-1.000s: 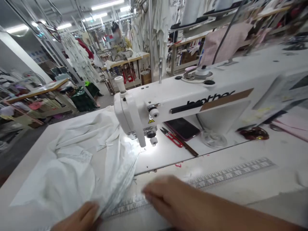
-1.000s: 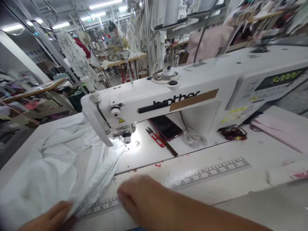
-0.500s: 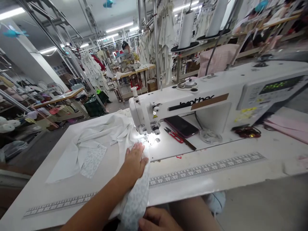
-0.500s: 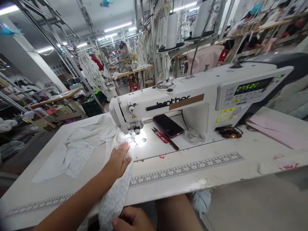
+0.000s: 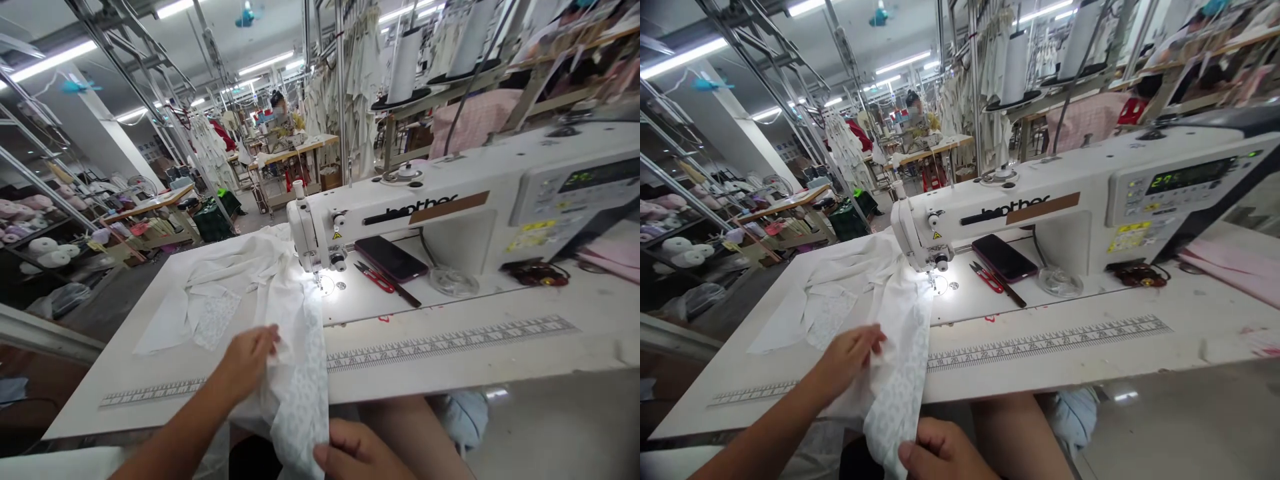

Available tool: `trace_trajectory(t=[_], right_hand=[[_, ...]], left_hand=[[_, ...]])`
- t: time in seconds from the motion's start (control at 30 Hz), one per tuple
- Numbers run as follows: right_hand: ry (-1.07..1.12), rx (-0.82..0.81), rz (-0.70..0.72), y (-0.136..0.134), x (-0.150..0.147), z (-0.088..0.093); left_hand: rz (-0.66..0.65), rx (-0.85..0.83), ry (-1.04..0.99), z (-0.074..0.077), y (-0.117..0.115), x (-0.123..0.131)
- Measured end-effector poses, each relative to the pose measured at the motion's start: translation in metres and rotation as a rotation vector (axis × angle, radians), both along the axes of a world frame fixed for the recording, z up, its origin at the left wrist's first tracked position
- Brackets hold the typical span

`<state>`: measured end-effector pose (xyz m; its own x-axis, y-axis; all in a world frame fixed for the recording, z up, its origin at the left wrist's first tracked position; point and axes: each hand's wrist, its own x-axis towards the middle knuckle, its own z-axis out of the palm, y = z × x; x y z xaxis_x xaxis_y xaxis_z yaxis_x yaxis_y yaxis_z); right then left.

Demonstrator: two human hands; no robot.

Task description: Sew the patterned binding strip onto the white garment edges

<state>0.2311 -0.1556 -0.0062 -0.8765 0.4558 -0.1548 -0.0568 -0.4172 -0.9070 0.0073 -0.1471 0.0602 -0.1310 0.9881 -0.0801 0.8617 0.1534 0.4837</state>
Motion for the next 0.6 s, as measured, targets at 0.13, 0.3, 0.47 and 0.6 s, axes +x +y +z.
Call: trace_trajectory(t=[0.13,0.3,0.47,0.6], right_hand=[[-0.077,0.166,-0.046,-0.003,-0.004,0.011],[-0.144,0.452,-0.105,-0.013,-0.004,0.004],[-0.149,0.847,0.002,-0.017,0.009,0.007],[-0.236,1.187,-0.137,0.003,0.017,0.046]], left_hand=[[0.109,-0.341,-0.554,0.008,-0.024,0.043],[0.292,-0.090,-0.855,0.005,-0.040,0.057],[0.291,-0.037,-0.954,-0.016,-0.065,0.065],[0.295,0.018,-1.065,-0.021,-0.083,0.070]])
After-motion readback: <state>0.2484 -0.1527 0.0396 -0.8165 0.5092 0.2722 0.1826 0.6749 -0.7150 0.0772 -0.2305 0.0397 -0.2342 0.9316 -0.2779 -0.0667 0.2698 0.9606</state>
